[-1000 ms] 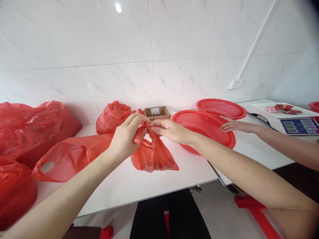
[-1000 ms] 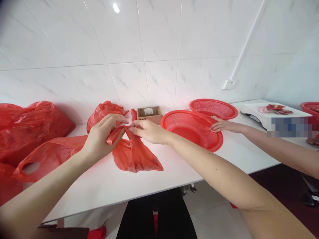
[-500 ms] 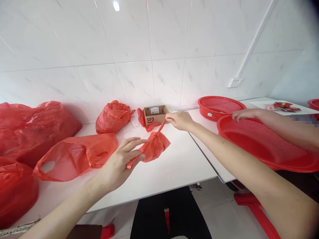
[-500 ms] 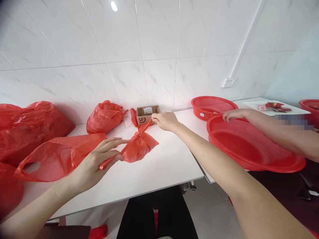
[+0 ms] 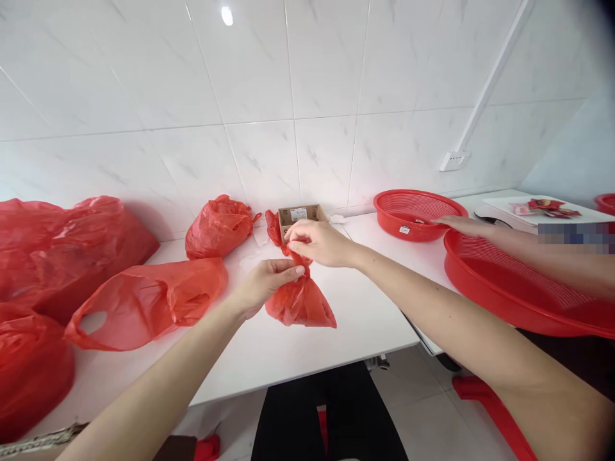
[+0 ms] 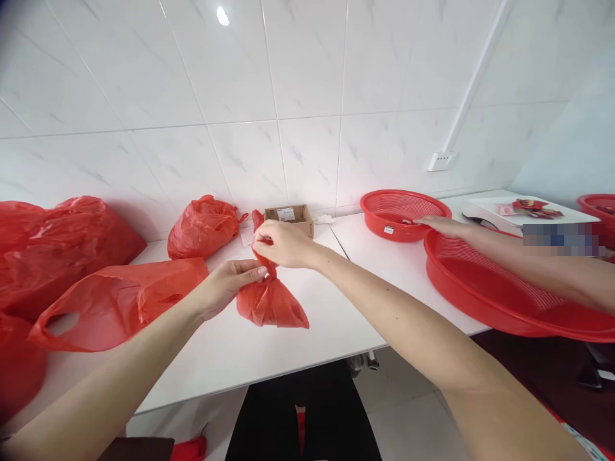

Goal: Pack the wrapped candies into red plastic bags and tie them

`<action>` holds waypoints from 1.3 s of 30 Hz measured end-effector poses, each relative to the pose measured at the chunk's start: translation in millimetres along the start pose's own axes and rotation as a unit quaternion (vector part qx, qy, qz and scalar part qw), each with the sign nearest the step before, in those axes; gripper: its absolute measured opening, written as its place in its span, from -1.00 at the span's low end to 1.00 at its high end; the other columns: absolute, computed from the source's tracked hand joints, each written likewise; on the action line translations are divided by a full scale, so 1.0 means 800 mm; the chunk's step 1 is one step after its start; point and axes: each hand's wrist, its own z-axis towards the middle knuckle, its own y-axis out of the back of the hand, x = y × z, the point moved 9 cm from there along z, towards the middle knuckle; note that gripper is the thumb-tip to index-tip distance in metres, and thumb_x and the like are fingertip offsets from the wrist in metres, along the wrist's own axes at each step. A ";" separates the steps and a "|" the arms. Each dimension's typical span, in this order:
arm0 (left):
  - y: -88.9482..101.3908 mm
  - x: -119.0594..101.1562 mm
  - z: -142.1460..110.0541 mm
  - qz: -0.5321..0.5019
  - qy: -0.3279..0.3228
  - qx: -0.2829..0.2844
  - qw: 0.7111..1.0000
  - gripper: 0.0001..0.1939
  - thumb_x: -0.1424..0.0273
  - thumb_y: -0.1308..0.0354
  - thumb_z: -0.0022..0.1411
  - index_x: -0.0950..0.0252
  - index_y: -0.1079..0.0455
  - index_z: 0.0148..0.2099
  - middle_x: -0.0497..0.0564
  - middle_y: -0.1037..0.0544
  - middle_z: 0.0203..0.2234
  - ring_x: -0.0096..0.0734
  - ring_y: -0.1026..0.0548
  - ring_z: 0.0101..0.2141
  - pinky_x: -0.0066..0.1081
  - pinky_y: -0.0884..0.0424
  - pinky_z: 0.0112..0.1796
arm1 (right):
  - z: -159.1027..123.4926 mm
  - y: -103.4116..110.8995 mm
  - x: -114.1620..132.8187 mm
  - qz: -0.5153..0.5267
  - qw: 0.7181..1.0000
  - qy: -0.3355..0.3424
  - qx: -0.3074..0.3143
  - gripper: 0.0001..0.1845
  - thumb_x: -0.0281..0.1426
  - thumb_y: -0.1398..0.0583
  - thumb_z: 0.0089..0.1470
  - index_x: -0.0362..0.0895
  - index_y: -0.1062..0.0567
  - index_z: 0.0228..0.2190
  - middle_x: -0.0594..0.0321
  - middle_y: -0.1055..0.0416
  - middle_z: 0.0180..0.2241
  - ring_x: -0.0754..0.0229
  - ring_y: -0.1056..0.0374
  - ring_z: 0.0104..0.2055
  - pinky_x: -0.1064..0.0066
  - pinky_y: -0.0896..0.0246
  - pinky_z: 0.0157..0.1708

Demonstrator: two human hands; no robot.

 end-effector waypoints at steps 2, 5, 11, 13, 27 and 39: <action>-0.002 0.000 0.004 0.000 -0.010 -0.005 1.000 -0.71 0.17 -0.35 0.02 0.31 -0.50 -0.44 0.01 -0.53 -0.48 -0.31 -0.46 -0.36 -0.29 -0.32 -0.22 | -0.003 -0.019 -0.002 0.029 0.999 -0.028 0.033 -0.80 -0.29 -0.07 0.17 -0.13 -0.36 -0.42 0.22 -0.42 -0.25 0.25 -0.34 -0.28 0.39 -0.19 -0.25; 0.005 -0.002 0.008 -0.017 -0.037 -0.025 0.999 -0.65 0.15 -0.30 0.08 0.29 -0.39 -0.54 -0.06 -0.45 -0.54 -0.43 -0.39 -0.43 -0.36 -0.31 -0.28 | -0.010 -0.040 -0.024 0.080 0.989 -0.100 0.075 -0.77 -0.19 -0.01 0.24 -0.08 -0.30 -0.23 0.25 -0.42 -0.28 0.23 -0.35 -0.30 0.38 -0.20 -0.30; 0.016 0.002 0.011 -0.011 -0.065 -0.049 0.997 -0.69 0.16 -0.28 0.10 0.34 -0.48 -0.42 0.06 -0.53 -0.41 -0.31 -0.47 -0.34 -0.31 -0.38 -0.26 | -0.028 -0.003 -0.022 0.026 0.990 -0.119 -0.064 -0.91 -0.36 -0.03 0.22 -0.04 -0.20 -0.20 0.38 -0.33 -0.42 0.28 -0.25 -0.44 0.44 -0.09 -0.39; 0.017 -0.002 0.010 -0.008 -0.087 -0.063 0.994 -0.73 0.17 -0.27 0.11 0.31 -0.50 -0.31 0.08 -0.57 -0.33 -0.25 -0.51 -0.26 -0.28 -0.40 -0.22 | -0.040 -0.003 -0.013 0.046 0.988 -0.129 -0.067 -0.90 -0.35 -0.02 0.23 -0.03 -0.19 -0.19 0.43 -0.29 -0.49 0.30 -0.22 -0.49 0.46 -0.05 -0.44; 0.020 -0.041 -0.013 0.255 -0.188 -0.060 0.946 -0.82 0.55 -0.21 -0.01 0.24 -0.49 -0.30 0.00 -0.56 -0.31 -0.24 -0.52 -0.25 -0.29 -0.44 -0.23 | -0.051 -0.030 -0.019 0.135 0.990 -0.030 -0.035 -0.80 -0.50 -0.15 0.06 -0.08 -0.34 -0.22 0.26 -0.41 -0.17 0.26 -0.34 -0.16 0.34 -0.26 -0.13; 0.024 -0.060 -0.038 0.324 -0.323 -0.208 0.865 -0.93 0.48 -0.13 0.21 0.20 -0.38 -0.26 -0.08 -0.48 -0.34 -0.45 -0.45 -0.35 -0.42 -0.37 -0.33 | -0.053 -0.068 -0.034 0.437 0.886 -0.156 0.001 -0.86 -0.37 -0.14 0.17 -0.15 -0.37 -0.22 0.24 -0.46 -0.38 0.23 -0.45 -0.31 0.25 -0.41 -0.19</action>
